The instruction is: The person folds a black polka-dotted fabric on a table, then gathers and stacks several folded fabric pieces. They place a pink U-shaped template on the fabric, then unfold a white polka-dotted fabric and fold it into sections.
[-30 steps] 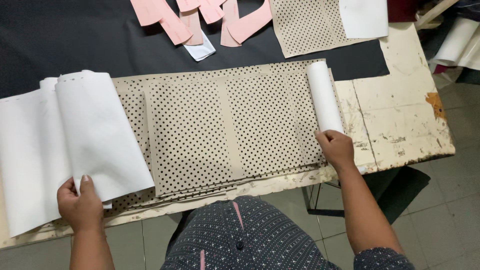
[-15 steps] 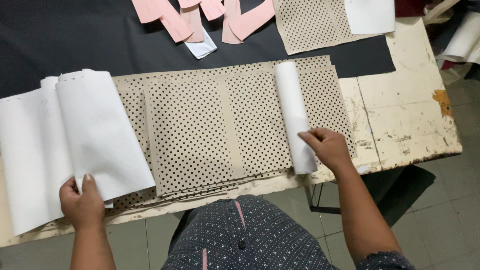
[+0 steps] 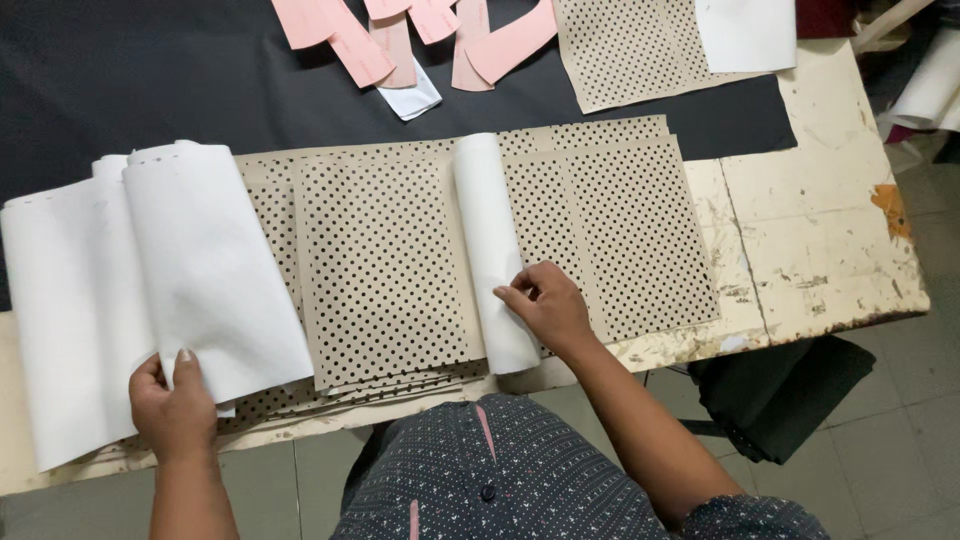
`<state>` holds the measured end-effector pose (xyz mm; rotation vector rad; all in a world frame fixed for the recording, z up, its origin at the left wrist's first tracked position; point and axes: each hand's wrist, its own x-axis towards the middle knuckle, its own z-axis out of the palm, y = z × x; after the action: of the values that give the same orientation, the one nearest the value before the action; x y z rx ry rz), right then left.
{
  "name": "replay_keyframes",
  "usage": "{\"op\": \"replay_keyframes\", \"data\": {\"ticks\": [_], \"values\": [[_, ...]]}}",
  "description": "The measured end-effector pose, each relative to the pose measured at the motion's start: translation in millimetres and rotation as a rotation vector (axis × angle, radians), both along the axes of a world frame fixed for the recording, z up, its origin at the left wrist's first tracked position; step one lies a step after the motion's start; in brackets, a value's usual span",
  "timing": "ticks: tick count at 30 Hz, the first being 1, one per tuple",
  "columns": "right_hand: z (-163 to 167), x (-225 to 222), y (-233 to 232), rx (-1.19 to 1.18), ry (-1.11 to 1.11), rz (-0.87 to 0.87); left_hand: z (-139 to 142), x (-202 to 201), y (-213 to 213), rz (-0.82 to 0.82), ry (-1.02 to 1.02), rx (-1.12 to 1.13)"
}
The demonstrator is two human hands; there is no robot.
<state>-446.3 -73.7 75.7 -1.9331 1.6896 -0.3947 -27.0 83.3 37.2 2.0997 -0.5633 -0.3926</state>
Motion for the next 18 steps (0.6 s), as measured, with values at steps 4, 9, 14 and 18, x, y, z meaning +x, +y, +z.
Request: {"op": "replay_keyframes", "data": {"ticks": [4, 9, 14, 18], "values": [[-6, 21, -13, 0.116, 0.037, -0.030, 0, 0, 0, -0.009, 0.019, -0.019], [-3, 15, -38, 0.378, -0.055, -0.192, -1, 3, 0, -0.009, 0.039, -0.028], [13, -17, -50, -0.180, 0.377, -0.139, -4, 9, 3, -0.007, 0.047, -0.010], [5, 12, -22, -0.060, 0.504, 0.078, -5, 14, 3, -0.013, 0.036, 0.076]]}}
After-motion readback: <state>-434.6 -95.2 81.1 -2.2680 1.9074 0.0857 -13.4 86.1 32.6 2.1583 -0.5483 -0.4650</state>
